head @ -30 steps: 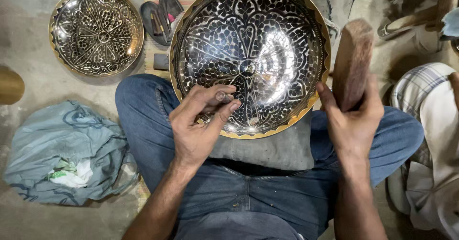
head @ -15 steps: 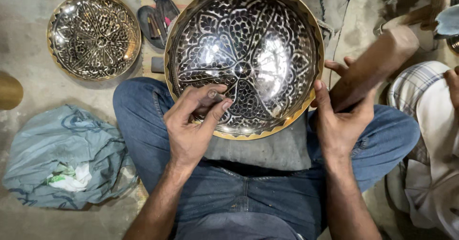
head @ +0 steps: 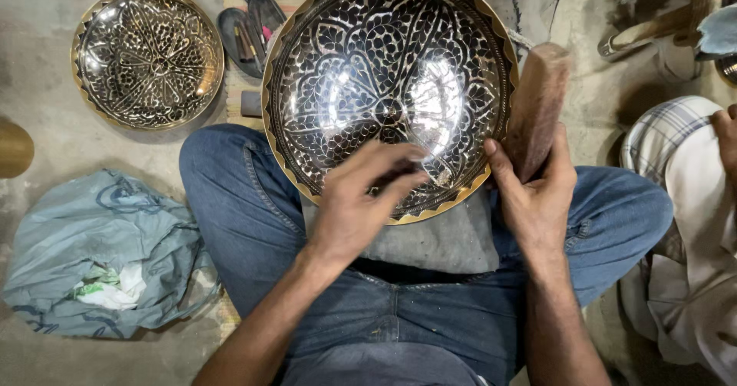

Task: The person sits cross-legged and uses a wooden mallet and metal punch to emboss a decorative pattern into a large metal bowl. They repeatedly strike the punch along the bowl's surface to create a symmetrical floral design.

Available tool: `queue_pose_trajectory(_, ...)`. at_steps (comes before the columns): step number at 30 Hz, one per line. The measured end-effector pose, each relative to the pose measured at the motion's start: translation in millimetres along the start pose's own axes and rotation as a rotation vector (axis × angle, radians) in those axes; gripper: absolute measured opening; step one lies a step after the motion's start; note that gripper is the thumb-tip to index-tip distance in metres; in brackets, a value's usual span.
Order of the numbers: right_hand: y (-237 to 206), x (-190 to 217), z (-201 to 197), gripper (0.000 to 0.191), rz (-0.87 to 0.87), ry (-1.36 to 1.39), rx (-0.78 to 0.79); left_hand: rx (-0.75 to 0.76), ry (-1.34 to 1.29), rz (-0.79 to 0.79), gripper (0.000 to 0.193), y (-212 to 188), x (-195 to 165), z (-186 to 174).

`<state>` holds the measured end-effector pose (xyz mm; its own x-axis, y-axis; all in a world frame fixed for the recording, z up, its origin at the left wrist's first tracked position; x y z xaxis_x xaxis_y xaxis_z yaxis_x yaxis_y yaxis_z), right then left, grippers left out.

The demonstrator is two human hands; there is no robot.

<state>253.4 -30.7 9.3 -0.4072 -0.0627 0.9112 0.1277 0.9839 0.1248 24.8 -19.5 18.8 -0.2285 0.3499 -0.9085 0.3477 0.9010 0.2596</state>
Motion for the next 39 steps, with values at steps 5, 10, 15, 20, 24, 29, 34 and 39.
queue_pose_trajectory(5,0.4,17.9,-12.3,0.048,0.01,-0.239,0.028,0.189,-0.048,-0.017,0.029,23.8,14.8,26.7)
queue_pose_trajectory(10,-8.0,46.4,-30.3,0.052,0.029,-0.547,0.1,0.197,-0.096,-0.04,0.033,28.5,17.3,21.4)
queue_pose_trajectory(15,-2.9,40.1,-22.5,0.05,0.108,-0.608,0.26,0.183,-0.097,-0.145,0.036,28.3,20.5,21.1)
queue_pose_trajectory(20,-14.8,17.7,0.9,0.051,0.152,-0.53,0.276,0.172,-0.049,-0.151,0.035,24.8,19.4,13.5)
queue_pose_trajectory(24,-28.8,15.4,12.9,0.044,0.198,-0.462,0.358,0.148,0.03,-0.167,0.031,19.4,12.6,-12.2)
queue_pose_trajectory(29,-35.5,48.8,8.6,0.044,0.064,-0.618,0.333,0.002,0.045,-0.131,0.027,-0.4,-10.8,-47.5)
queue_pose_trajectory(34,-55.5,83.2,32.7,0.053,-0.422,-0.612,0.624,-0.167,0.01,-0.134,0.027,-21.6,-13.6,-58.0)
queue_pose_trajectory(39,-66.4,76.8,64.7,0.045,-0.364,-0.654,0.903,-0.132,0.092,-0.108,0.027,-29.3,-8.7,-48.3)
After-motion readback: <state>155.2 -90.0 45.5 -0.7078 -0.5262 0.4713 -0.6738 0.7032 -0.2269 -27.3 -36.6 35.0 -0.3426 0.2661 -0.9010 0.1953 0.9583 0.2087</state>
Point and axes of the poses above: each hand's wrist, its own y-axis towards the middle knuckle, its own z-axis out of the palm, x = y × z, the point moved 7 cm from there along y, towards the middle knuckle, and after that the axes turned 6 degrees about x, right-handed, at the moved point
